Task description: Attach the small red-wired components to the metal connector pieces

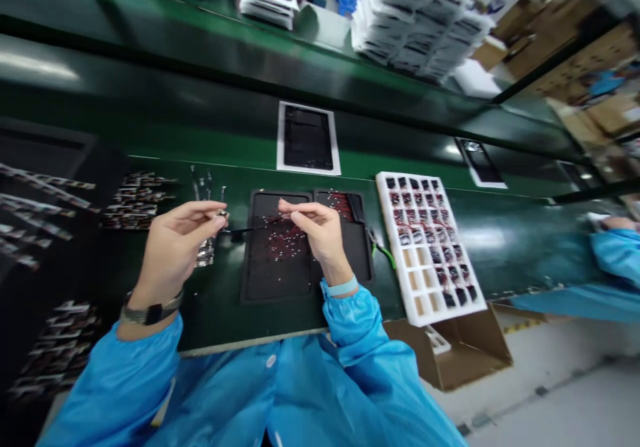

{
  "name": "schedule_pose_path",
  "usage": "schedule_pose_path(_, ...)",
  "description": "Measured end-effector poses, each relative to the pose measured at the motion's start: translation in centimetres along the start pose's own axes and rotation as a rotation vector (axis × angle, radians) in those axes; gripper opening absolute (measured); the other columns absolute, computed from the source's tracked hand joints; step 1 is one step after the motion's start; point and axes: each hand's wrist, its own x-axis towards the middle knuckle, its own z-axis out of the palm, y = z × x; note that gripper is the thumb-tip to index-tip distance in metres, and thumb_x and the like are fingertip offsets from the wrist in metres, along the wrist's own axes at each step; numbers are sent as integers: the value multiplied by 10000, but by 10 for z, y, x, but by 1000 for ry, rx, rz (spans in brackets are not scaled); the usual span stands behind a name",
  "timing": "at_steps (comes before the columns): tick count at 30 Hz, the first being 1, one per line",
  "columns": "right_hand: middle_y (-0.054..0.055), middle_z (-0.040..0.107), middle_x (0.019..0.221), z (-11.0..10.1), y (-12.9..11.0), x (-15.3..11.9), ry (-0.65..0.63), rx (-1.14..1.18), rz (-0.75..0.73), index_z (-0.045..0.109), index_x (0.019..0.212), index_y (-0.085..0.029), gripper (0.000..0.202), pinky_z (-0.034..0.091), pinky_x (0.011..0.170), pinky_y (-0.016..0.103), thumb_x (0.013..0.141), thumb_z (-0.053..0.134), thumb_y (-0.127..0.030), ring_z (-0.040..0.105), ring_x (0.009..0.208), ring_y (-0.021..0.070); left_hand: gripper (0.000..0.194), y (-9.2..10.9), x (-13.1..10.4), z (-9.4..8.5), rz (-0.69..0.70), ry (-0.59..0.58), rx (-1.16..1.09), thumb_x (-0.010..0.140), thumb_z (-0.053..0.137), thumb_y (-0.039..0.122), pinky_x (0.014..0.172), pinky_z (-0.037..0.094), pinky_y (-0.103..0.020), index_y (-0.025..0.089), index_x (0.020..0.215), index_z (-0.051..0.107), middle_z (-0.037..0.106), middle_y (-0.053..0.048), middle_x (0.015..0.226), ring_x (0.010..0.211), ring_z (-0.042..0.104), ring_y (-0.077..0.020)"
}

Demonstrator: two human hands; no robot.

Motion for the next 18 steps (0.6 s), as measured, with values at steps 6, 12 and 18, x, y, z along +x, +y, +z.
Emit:
schedule_pose_path(6, 62, 819, 1126, -4, -8, -1, 95, 6, -102, 718, 865, -265, 289, 594, 1049, 545, 794, 878, -495, 710, 1252, 316, 229, 0, -3, 8, 2, -73, 39, 776, 891, 279, 678, 572, -252, 212, 989, 840, 761, -46, 834, 739, 695, -163)
schedule_pose_path(12, 21, 802, 827, -7, -10, -1, 74, 31, -126, 774, 893, -269, 185, 597, 1014, 523, 809, 879, -396, 791, 928, 275, 244, 2, -3, 13, -35, -109, 42, 792, 874, 299, 705, 563, -253, 188, 1004, 828, 762, -47, 851, 742, 686, -150)
schedule_pose_path(18, 47, 798, 864, -1, -9, -7, -174, -235, -13, 842, 965, -251, 148, 598, 842, 416, 887, 827, -375, 746, 832, 236, 293, -3, -3, 14, -51, -150, 62, 805, 865, 278, 751, 561, -274, 175, 1064, 776, 759, -45, 844, 794, 714, -171)
